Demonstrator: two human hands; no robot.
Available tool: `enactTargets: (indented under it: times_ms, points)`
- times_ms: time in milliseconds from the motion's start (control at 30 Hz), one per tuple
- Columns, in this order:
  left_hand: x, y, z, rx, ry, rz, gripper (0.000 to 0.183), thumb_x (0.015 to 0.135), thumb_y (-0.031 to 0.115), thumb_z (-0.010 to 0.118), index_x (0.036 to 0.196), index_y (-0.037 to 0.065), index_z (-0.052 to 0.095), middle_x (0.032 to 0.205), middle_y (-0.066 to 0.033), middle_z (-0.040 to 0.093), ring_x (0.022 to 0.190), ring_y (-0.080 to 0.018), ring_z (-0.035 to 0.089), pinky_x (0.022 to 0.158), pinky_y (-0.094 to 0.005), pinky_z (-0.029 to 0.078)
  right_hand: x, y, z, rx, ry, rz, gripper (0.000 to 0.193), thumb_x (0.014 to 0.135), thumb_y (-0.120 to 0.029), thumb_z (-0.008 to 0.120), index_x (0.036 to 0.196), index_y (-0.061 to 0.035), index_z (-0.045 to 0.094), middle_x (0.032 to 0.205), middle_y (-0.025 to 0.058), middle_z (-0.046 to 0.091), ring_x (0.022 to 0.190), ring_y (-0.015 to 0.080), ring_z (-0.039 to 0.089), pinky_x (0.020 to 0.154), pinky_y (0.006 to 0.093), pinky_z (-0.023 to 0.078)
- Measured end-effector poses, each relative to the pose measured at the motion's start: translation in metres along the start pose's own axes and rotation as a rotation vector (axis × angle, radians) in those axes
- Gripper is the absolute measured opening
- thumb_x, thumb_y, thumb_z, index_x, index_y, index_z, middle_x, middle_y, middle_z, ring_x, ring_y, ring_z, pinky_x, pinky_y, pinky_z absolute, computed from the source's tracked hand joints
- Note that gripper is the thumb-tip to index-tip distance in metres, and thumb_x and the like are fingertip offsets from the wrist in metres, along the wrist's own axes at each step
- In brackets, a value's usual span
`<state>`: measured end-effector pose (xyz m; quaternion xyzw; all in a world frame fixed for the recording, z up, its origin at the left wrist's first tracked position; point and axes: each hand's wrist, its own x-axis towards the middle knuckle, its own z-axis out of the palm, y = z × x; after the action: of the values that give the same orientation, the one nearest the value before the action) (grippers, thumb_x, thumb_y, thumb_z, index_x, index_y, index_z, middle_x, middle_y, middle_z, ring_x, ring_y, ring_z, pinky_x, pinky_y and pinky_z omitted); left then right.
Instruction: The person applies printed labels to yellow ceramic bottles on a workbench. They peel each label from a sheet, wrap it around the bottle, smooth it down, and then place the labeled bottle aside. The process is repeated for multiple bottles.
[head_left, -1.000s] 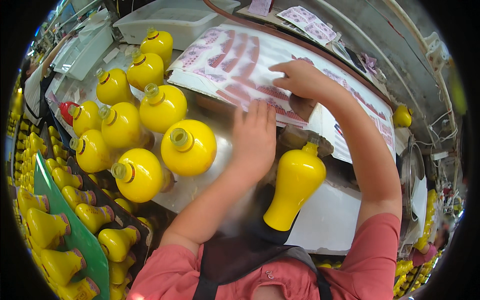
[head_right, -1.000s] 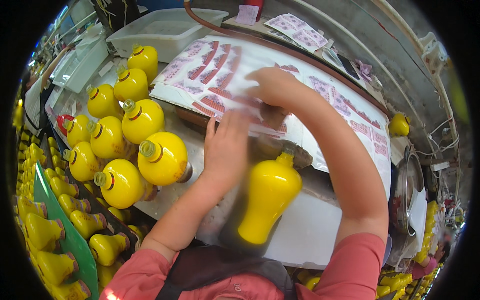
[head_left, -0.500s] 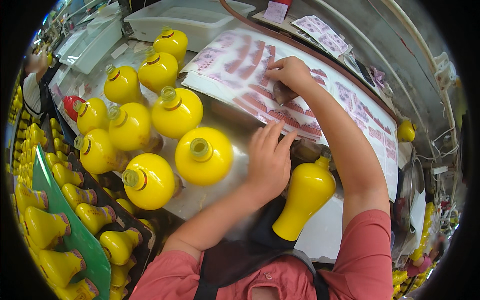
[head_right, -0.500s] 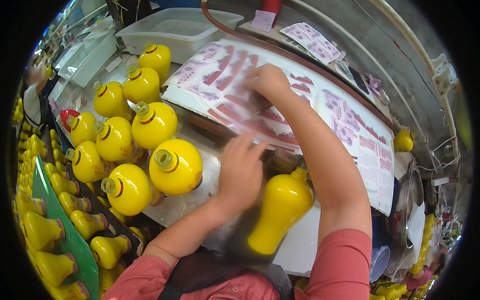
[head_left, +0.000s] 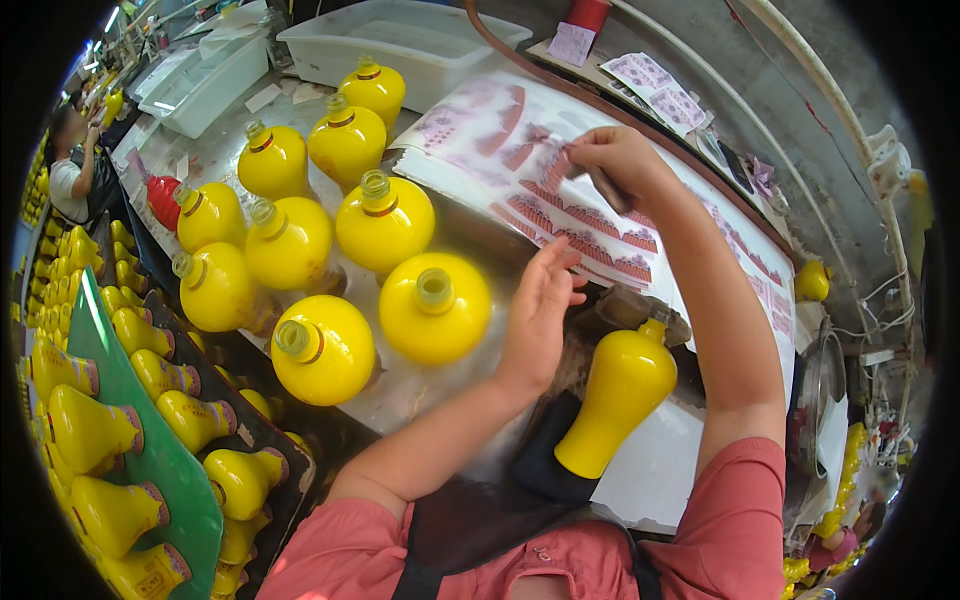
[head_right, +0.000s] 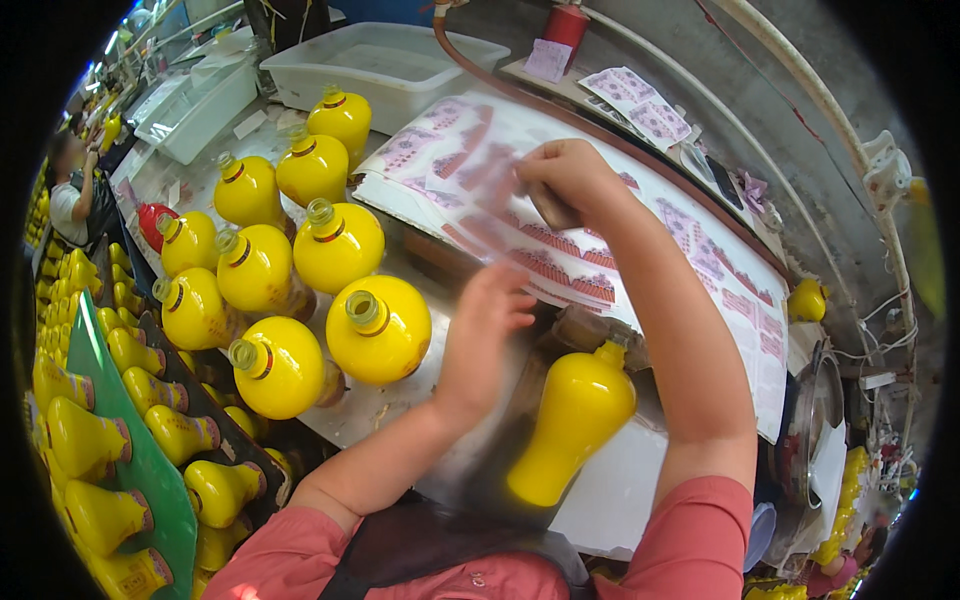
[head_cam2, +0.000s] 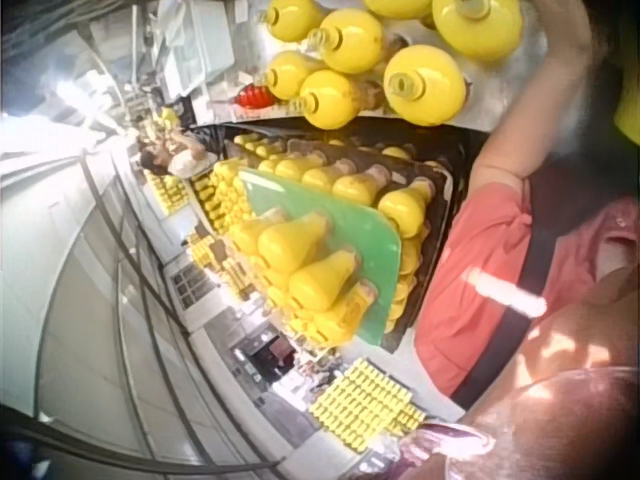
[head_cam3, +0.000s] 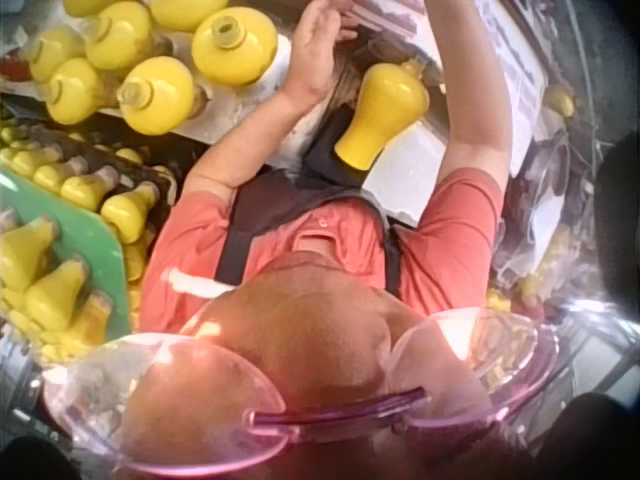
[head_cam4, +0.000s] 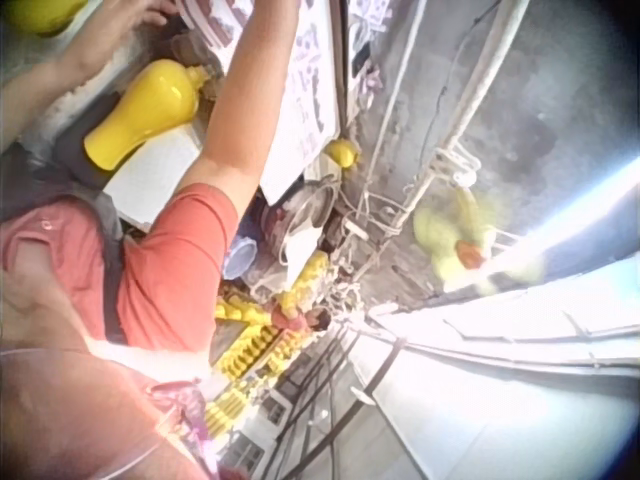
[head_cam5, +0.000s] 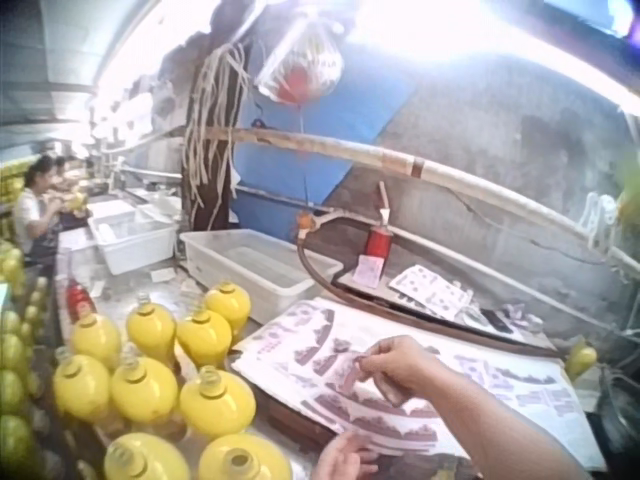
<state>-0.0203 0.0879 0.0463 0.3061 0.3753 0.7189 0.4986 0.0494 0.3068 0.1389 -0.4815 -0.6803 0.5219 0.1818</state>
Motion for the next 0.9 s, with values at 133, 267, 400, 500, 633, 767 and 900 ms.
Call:
enactTargets:
  times_ms: [133,267,400,500,633,767,900]
  points:
    - [0.008,0.01,0.003,-0.463,0.044,-0.28,0.058,0.112,0.048,0.033,0.146,0.005,0.051,0.132,-0.0099,0.062,0.116,-0.0238,0.061,0.109,-0.0401,0.043,-0.093,-0.025,0.006,-0.185,-0.096,-0.033,0.015,0.085,-0.01,0.071,0.094,0.0008,0.074,0.079,0.0049,0.073,0.063,0.0086,0.061,0.057,0.026,0.049]
    - [0.001,0.026,0.0,-0.683,-0.069,-0.387,0.049,0.111,0.045,0.039,0.135,0.009,0.061,0.114,-0.005,0.07,0.108,-0.0169,0.064,0.093,-0.0348,0.05,-0.18,-0.024,0.034,-0.323,-0.051,-0.101,0.016,0.086,-0.008,0.068,0.098,0.0021,0.073,0.08,0.0038,0.072,0.075,0.0074,0.064,0.069,0.0254,0.053]
    - [-0.019,0.043,-0.003,-0.32,-0.164,-0.396,0.036,0.103,0.017,0.062,0.136,0.001,0.057,0.109,-0.0088,0.072,0.094,-0.0129,0.069,0.081,-0.027,0.056,-0.227,-0.005,0.046,-0.42,0.014,-0.214,0.019,0.087,-0.009,0.071,0.104,-0.0029,0.075,0.079,0.0084,0.073,0.073,0.0117,0.068,0.068,0.0289,0.054]
    - [-0.035,0.05,-0.004,-0.129,-0.207,-0.42,0.038,0.098,0.01,0.067,0.135,0.005,0.061,0.101,-0.0057,0.074,0.085,-0.0124,0.07,0.075,-0.0252,0.054,-0.244,0.011,0.036,-0.175,-0.002,-0.063,0.022,0.096,-0.016,0.07,0.111,0.0001,0.072,0.089,0.0056,0.074,0.075,0.0101,0.066,0.073,0.0256,0.053]
    - [-0.052,0.057,-0.014,-0.063,-0.342,-0.557,0.041,0.095,0.01,0.069,0.136,0.006,0.061,0.098,-0.0073,0.076,0.081,-0.0131,0.071,0.076,-0.0259,0.056,-0.238,0.021,0.027,0.018,0.069,0.005,0.042,0.103,-0.033,0.061,0.124,0.0022,0.067,0.103,0.0111,0.073,0.082,0.0108,0.065,0.078,0.0259,0.052]
    - [-0.062,0.062,-0.018,0.102,-0.419,-0.554,0.039,0.096,0.009,0.067,0.134,0.006,0.064,0.099,-0.007,0.076,0.086,-0.0133,0.072,0.08,-0.0261,0.057,-0.208,0.009,0.031,-0.047,-0.103,0.214,0.045,0.103,-0.037,0.059,0.128,0.001,0.066,0.117,0.0153,0.072,0.091,0.0137,0.067,0.083,0.0269,0.053]
    - [-0.074,0.079,-0.032,0.083,-0.58,-0.514,0.033,0.095,0.002,0.062,0.128,0.003,0.067,0.1,-0.0086,0.077,0.087,-0.0144,0.073,0.078,-0.0273,0.057,-0.184,-0.004,0.047,-0.445,-0.319,0.08,0.042,0.099,-0.026,0.059,0.131,-0.0005,0.066,0.125,0.0166,0.071,0.095,0.0159,0.068,0.087,0.03,0.054]
